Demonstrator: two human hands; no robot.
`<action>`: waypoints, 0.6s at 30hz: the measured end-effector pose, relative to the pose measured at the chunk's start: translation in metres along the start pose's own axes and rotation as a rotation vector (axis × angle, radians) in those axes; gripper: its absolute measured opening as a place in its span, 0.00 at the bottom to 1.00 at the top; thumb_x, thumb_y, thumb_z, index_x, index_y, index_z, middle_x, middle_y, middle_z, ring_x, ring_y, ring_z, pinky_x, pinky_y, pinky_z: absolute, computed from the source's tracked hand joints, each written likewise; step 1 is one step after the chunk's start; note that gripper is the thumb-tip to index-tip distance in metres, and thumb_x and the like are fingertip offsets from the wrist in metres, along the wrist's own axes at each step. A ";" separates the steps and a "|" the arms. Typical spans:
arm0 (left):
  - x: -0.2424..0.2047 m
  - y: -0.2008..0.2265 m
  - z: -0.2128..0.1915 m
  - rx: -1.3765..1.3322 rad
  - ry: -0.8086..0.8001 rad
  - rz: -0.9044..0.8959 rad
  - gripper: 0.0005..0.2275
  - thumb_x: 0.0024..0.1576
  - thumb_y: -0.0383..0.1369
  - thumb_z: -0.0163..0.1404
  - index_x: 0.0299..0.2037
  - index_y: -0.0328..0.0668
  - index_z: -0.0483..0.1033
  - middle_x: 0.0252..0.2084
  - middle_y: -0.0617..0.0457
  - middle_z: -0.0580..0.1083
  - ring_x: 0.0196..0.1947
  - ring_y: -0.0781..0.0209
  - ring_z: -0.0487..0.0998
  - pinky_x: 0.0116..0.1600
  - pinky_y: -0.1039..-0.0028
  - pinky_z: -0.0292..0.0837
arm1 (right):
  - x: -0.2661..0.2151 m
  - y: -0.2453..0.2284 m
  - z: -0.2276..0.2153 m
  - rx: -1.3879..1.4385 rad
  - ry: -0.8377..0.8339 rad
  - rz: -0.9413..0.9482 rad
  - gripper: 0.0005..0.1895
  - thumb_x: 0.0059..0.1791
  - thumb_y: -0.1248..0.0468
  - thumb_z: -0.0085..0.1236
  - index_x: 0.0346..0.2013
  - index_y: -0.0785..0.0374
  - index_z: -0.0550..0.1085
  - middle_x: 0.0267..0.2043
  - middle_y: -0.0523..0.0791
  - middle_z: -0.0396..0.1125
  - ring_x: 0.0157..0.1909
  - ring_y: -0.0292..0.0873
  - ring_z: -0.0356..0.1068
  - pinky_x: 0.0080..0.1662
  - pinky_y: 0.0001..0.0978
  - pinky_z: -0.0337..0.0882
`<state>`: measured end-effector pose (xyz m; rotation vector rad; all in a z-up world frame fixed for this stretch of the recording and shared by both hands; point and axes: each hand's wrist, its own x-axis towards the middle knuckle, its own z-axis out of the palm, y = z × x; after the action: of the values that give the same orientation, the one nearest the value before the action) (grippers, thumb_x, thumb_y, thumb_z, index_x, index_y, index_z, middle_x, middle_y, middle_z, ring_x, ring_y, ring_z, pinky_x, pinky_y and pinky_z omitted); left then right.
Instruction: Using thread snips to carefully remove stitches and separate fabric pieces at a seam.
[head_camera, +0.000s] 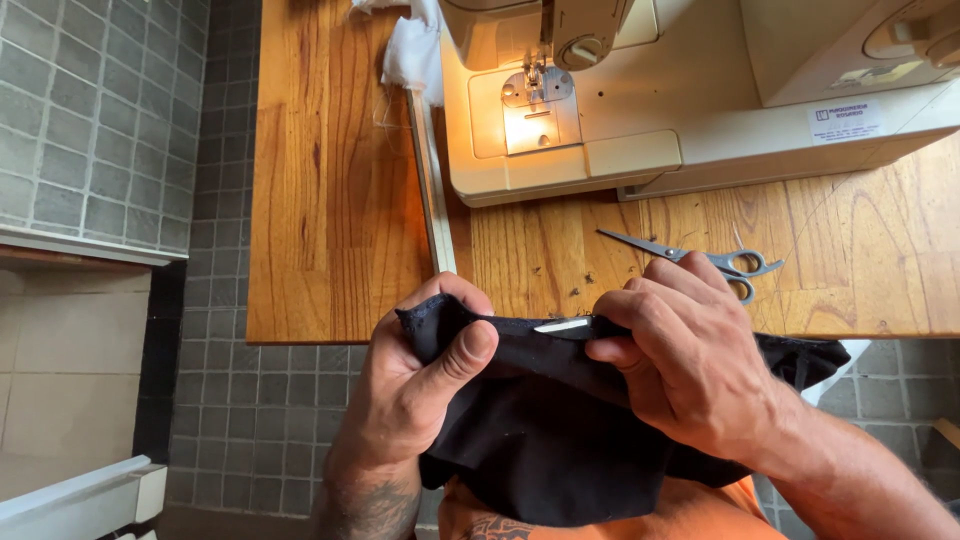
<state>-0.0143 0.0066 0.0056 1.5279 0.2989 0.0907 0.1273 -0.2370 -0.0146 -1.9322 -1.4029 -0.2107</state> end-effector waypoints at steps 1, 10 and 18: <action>0.001 0.000 -0.001 0.001 -0.001 -0.001 0.17 0.66 0.51 0.61 0.44 0.46 0.79 0.26 0.66 0.62 0.27 0.70 0.63 0.34 0.76 0.59 | -0.005 0.003 0.002 0.000 0.001 0.001 0.14 0.66 0.55 0.47 0.45 0.62 0.70 0.33 0.42 0.66 0.33 0.50 0.60 0.42 0.49 0.54; 0.012 0.002 0.005 0.114 0.056 0.099 0.17 0.63 0.51 0.64 0.40 0.47 0.80 0.28 0.63 0.70 0.27 0.70 0.68 0.35 0.76 0.62 | 0.029 0.023 -0.013 0.520 -0.152 0.430 0.25 0.45 0.42 0.75 0.47 0.55 0.89 0.39 0.39 0.86 0.42 0.34 0.83 0.42 0.27 0.75; 0.012 -0.017 -0.032 0.147 0.335 0.168 0.16 0.64 0.49 0.63 0.38 0.45 0.80 0.31 0.63 0.72 0.33 0.68 0.70 0.43 0.75 0.64 | 0.008 0.059 -0.035 0.319 -0.646 0.954 0.21 0.43 0.43 0.80 0.40 0.52 0.97 0.40 0.40 0.90 0.42 0.37 0.87 0.46 0.32 0.77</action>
<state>-0.0129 0.0397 -0.0136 1.6809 0.4504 0.4697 0.1917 -0.2615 -0.0118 -2.2359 -0.6321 1.0863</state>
